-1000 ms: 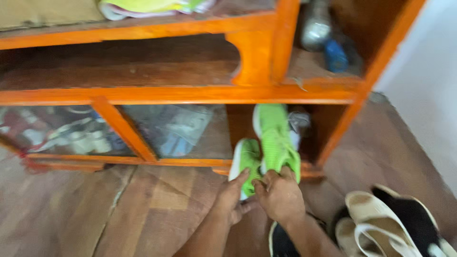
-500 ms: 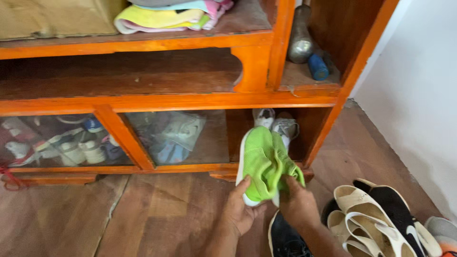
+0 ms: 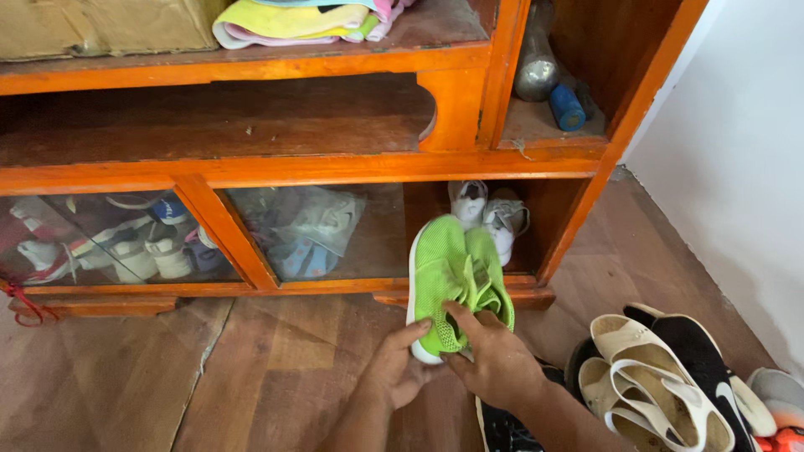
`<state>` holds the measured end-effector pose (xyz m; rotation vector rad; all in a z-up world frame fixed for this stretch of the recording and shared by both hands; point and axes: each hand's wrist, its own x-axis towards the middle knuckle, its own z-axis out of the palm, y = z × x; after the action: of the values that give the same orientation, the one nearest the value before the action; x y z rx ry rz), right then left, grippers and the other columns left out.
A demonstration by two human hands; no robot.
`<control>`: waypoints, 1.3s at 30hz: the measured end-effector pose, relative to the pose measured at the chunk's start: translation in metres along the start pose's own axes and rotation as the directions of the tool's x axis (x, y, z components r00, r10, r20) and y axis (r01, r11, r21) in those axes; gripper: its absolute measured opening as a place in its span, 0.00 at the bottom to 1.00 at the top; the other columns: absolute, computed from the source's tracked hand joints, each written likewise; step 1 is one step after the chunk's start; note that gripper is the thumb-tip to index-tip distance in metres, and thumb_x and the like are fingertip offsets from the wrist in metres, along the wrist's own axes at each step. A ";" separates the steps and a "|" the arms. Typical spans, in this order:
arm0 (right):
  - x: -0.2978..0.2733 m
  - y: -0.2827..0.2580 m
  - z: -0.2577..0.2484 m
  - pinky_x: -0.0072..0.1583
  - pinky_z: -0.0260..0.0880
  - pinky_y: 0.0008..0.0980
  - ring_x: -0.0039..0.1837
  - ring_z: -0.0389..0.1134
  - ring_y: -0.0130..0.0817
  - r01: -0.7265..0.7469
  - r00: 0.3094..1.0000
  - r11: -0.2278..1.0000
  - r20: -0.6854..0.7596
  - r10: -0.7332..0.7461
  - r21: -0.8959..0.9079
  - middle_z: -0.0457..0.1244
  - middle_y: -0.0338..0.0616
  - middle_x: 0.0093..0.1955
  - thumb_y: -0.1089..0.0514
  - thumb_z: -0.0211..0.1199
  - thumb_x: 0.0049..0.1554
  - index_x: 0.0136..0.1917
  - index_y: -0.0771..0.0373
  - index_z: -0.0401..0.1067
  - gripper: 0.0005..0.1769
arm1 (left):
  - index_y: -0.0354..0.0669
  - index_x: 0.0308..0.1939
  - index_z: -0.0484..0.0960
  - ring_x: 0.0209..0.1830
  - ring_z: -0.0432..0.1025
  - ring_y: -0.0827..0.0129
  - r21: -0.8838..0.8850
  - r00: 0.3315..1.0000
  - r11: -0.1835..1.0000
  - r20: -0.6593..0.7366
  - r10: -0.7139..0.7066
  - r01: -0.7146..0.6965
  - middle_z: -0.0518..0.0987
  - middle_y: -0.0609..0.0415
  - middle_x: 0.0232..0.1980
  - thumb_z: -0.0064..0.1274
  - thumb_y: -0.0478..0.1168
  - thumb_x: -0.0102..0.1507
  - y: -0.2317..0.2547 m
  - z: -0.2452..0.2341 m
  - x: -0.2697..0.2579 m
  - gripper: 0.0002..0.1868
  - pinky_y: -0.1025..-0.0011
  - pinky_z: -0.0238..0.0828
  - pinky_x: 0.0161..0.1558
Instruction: The person removes a purple towel from a wooden shelf, then opens a glass-fronted cabinet and removes multiple pairs of shoes one by one, placing them on the floor. The person handles black sandals, orange sneakers, black sneakers, white sandals, black sneakers, green sneakers, and white sneakers.
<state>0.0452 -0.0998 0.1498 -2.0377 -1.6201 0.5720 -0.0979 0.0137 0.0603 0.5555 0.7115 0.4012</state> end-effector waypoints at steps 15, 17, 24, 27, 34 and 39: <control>-0.027 -0.015 0.064 0.56 0.66 0.54 0.55 0.64 0.63 0.180 0.973 0.983 -0.140 -0.181 -0.024 0.60 0.62 0.54 0.61 0.69 0.47 0.62 0.65 0.68 0.29 | 0.38 0.66 0.75 0.57 0.79 0.55 0.011 0.933 0.992 -0.338 0.122 -0.126 0.82 0.42 0.60 0.56 0.58 0.62 -0.010 -0.007 -0.014 0.36 0.56 0.79 0.56; -0.029 -0.015 0.064 0.56 0.66 0.54 0.55 0.64 0.63 0.175 0.978 0.984 -0.105 -0.177 -0.033 0.60 0.62 0.53 0.61 0.70 0.47 0.58 0.65 0.69 0.26 | 0.39 0.67 0.74 0.59 0.77 0.56 0.080 0.926 0.984 -0.334 0.176 -0.159 0.81 0.44 0.60 0.55 0.61 0.62 -0.013 -0.003 -0.018 0.37 0.58 0.78 0.57; -0.040 -0.012 0.080 0.55 0.71 0.51 0.56 0.66 0.59 0.135 0.985 0.989 -0.103 -0.141 -0.067 0.62 0.58 0.50 0.57 0.70 0.50 0.52 0.62 0.71 0.17 | 0.43 0.71 0.70 0.58 0.76 0.51 0.188 0.921 0.980 -0.389 0.014 0.064 0.79 0.39 0.61 0.50 0.64 0.62 -0.005 -0.001 -0.038 0.40 0.52 0.78 0.54; -0.044 -0.004 0.110 0.54 0.73 0.50 0.57 0.66 0.58 0.108 0.994 0.991 -0.001 -0.109 -0.072 0.61 0.58 0.52 0.58 0.68 0.51 0.55 0.61 0.70 0.19 | 0.42 0.71 0.72 0.57 0.77 0.44 0.180 0.930 0.983 -0.354 0.100 -0.037 0.80 0.34 0.63 0.51 0.62 0.60 -0.012 -0.021 -0.042 0.41 0.49 0.80 0.51; -0.068 0.029 0.240 0.57 0.72 0.55 0.61 0.66 0.62 -0.031 0.943 0.980 0.319 0.094 -0.198 0.60 0.61 0.58 0.55 0.64 0.55 0.60 0.55 0.67 0.19 | 0.56 0.82 0.50 0.82 0.50 0.46 0.807 0.852 0.391 -0.515 0.099 0.442 0.50 0.43 0.84 0.49 0.75 0.59 -0.051 -0.091 -0.033 0.55 0.48 0.53 0.77; -0.086 0.083 0.260 0.59 0.75 0.52 0.58 0.71 0.59 -0.154 0.832 0.936 0.470 0.296 -0.318 0.62 0.62 0.59 0.50 0.64 0.55 0.64 0.54 0.66 0.24 | 0.45 0.83 0.36 0.84 0.45 0.46 0.805 0.896 0.415 -0.441 -0.058 0.424 0.43 0.38 0.84 0.50 0.78 0.58 -0.110 -0.095 -0.013 0.65 0.52 0.48 0.79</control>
<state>-0.0617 -0.1723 -0.1058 -2.4485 -1.8329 1.1182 -0.1566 -0.0467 -0.0584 1.4041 1.3582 -0.2400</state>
